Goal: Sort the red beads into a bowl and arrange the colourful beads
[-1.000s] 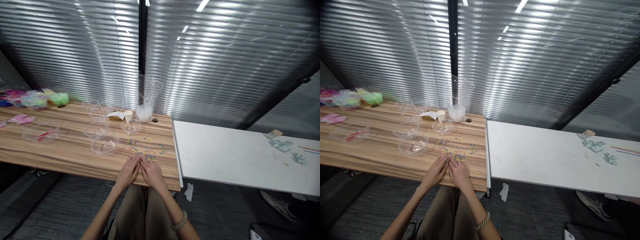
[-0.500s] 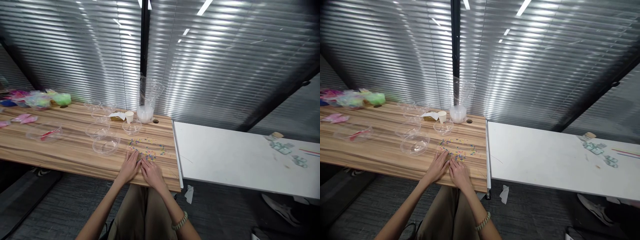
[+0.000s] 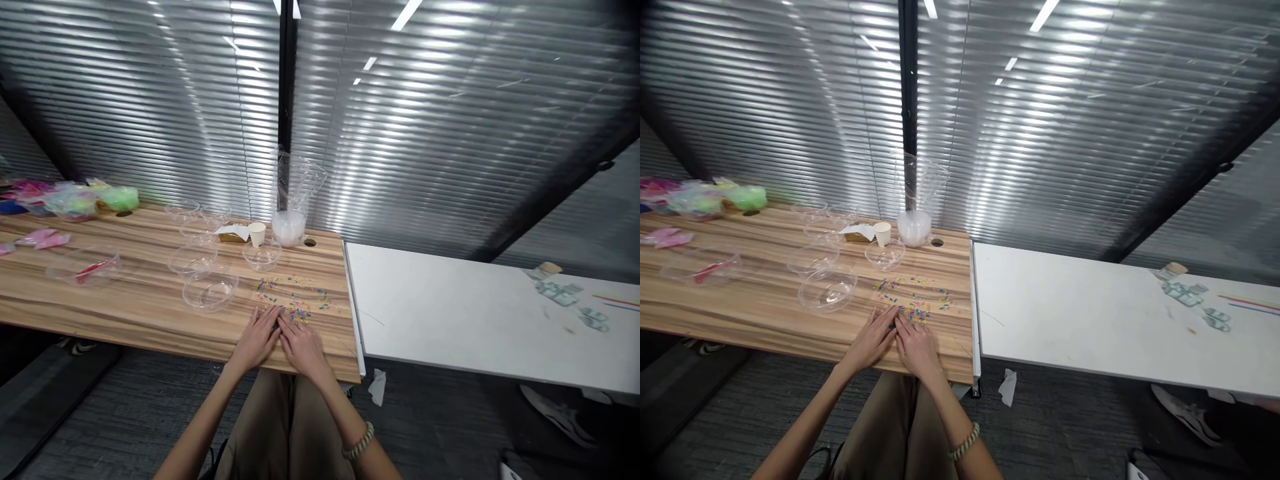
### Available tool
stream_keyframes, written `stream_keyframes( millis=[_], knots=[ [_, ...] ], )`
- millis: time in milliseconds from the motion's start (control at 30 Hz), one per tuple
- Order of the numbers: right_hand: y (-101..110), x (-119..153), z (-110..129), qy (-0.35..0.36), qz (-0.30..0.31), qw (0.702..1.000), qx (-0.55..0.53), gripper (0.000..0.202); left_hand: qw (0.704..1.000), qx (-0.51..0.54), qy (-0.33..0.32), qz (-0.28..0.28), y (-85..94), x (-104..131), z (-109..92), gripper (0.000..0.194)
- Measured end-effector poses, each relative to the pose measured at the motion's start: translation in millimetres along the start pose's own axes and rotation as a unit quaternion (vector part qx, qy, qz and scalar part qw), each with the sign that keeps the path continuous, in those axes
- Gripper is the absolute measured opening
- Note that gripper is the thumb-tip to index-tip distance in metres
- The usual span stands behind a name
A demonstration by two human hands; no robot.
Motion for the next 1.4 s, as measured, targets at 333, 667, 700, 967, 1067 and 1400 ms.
stream_keyframes(
  millis=[333,667,700,967,1067,1400],
  knots=[
    [-3.6,-0.8,-5.9,-0.026,-0.001,0.999,-0.028,0.044,0.999,0.023,0.021,-0.011,5.6,-0.7,1.1,0.051],
    [-2.9,-1.3,-8.3,-0.033,-0.009,0.998,-0.052,0.043,0.999,0.026,0.032,-0.02,4.2,0.6,5.7,0.054],
    [-1.6,-1.7,-8.0,-0.032,-0.01,0.998,-0.057,0.039,0.999,0.031,0.034,-0.02,4.7,1.3,6.1,0.053],
    [-1.8,-14.3,0.6,-0.01,0.005,0.999,-0.043,0.051,0.998,0.047,0.041,-0.028,1.2,6.0,13.2,0.05],
    [-4.5,-17.9,4.3,0.001,0.006,0.999,-0.038,0.05,0.997,0.049,0.045,-0.037,-0.1,7.8,15.7,0.051],
    [1.2,-15.5,1.1,-0.044,0.012,0.999,-0.012,0.043,0.995,0.083,0.046,-0.02,0.0,7.9,14.5,0.053]
  ],
)
Point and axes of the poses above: each hand's wrist, its own x-axis away from the middle knuckle, its own y-axis out of the back of the hand, z = x × y, the point moved 9 cm from there along -x, towards the middle knuckle, and after that the axes turned 9 degrees about -y, right-handed, at the moved point
